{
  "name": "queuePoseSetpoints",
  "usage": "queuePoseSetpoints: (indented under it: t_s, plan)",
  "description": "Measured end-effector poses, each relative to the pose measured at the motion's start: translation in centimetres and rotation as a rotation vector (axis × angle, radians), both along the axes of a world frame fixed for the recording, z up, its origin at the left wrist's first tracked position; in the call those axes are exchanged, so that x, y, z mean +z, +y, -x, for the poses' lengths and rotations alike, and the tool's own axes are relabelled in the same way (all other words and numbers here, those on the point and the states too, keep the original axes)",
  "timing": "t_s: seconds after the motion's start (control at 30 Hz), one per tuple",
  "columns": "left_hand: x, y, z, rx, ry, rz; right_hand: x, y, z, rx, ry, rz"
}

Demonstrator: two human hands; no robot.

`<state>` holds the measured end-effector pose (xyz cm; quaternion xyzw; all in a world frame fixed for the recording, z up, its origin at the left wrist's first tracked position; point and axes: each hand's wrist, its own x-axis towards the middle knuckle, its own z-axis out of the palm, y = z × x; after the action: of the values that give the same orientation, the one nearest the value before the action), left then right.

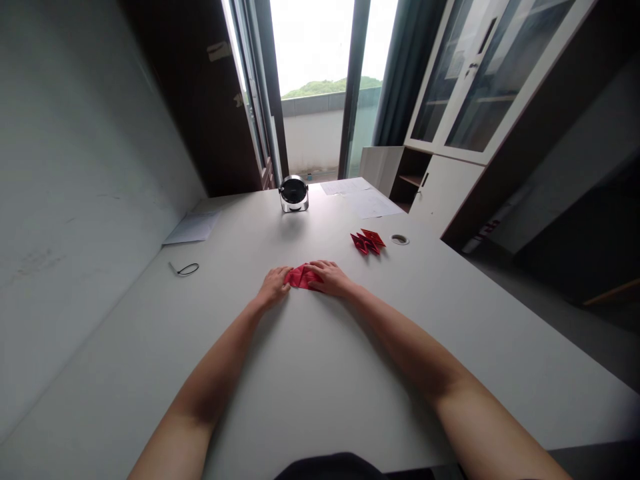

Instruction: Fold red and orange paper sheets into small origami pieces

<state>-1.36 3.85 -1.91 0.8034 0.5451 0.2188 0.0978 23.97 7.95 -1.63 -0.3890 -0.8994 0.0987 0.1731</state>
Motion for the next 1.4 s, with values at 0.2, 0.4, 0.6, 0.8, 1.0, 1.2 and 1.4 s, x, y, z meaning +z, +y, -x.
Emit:
queuePoseSetpoints:
  t_s: [0.2,0.4,0.6,0.8,1.0,1.2,1.4]
  plan:
    - [0.1,-0.2,-0.2,-0.01,-0.009,-0.014,-0.2,0.4,0.1,-0.005,0.351,0.096]
    - [0.7,-0.7,-0.7,0.049,-0.019,-0.009,-0.1,0.4,-0.3,-0.043,0.559,0.284]
    - [1.1,-0.7,-0.9,0.058,-0.17,0.018,-0.2,0.7,-0.3,-0.01,0.722,0.49]
    - [1.4,-1.0,-0.8,-0.023,-0.351,0.256,0.7,0.0,0.2,0.104,0.84,0.63]
    - [1.0,-0.7,-0.8,-0.061,-0.687,0.346,0.9,0.0,0.1,0.001,0.763,0.532]
    - [0.3,0.1,-0.8,0.077,-0.852,0.274,0.8,0.1,0.4,0.008,0.653,0.342]
    - [0.5,-0.2,-0.9,0.099,-0.842,0.237,0.7,-0.7,0.8,-0.004,0.559,0.331]
